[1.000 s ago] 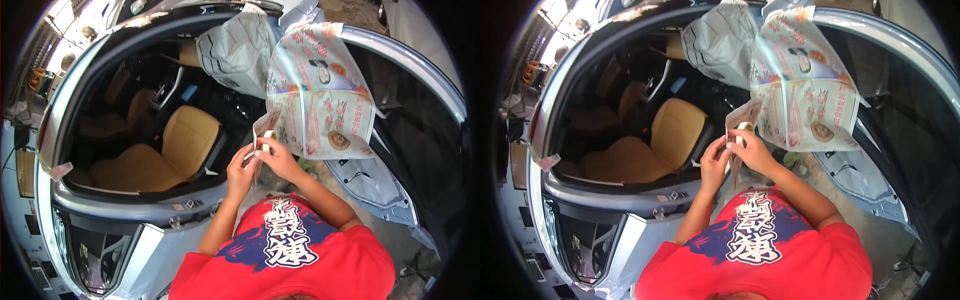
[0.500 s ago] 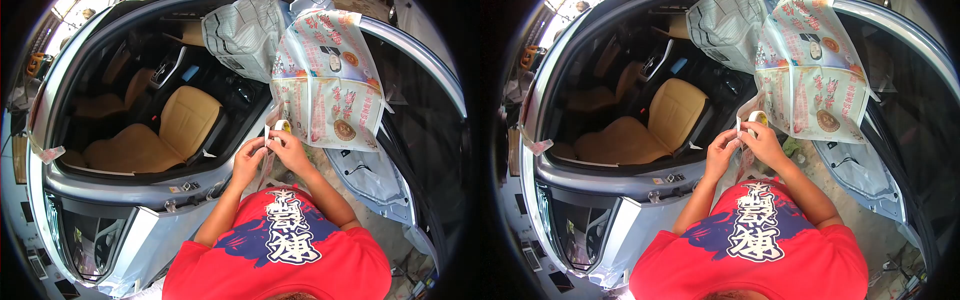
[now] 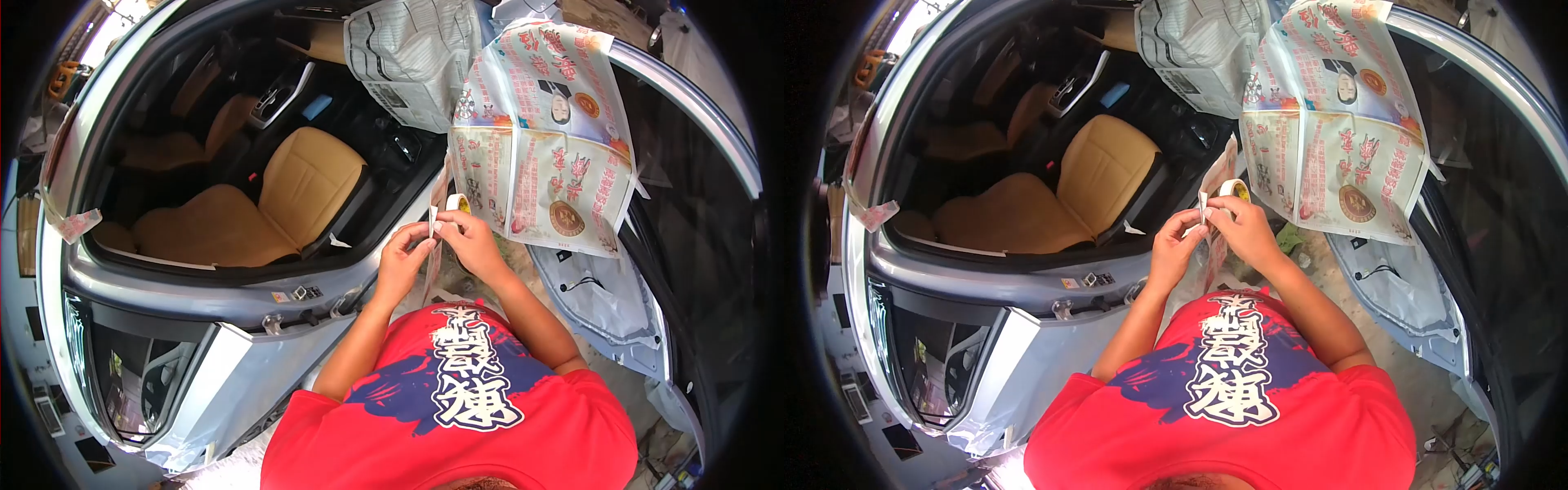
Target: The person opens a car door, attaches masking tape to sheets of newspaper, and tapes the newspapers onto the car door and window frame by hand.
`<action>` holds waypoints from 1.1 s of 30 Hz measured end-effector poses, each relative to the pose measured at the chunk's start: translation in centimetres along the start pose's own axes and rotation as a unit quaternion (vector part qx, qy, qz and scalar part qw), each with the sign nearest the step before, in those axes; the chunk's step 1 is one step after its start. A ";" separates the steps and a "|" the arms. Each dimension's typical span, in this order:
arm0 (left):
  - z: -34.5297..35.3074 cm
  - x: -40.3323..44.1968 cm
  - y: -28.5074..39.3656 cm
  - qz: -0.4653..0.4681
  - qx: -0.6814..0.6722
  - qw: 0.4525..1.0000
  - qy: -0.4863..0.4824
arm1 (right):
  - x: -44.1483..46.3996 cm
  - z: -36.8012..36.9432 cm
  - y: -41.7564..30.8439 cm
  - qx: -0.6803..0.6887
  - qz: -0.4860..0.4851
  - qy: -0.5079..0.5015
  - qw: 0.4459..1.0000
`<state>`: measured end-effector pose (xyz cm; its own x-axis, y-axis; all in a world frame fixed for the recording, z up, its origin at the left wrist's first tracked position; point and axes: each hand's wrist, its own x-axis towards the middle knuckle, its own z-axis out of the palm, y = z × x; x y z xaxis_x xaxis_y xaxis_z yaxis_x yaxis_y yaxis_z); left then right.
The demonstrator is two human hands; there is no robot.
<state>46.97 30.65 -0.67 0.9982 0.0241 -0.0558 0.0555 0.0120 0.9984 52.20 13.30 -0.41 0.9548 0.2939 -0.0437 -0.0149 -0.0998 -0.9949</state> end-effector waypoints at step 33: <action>-15.5 5.7 4.3 0.125 -0.211 0.904 0.349 | -7.6 -7.0 8.5 0.136 0.136 0.054 0.980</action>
<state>52.49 46.35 3.19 0.7111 0.7024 0.0304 -0.3308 0.2960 0.8961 46.87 3.59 -7.87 0.9301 0.1877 -0.3158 -0.3381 0.1007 -0.9357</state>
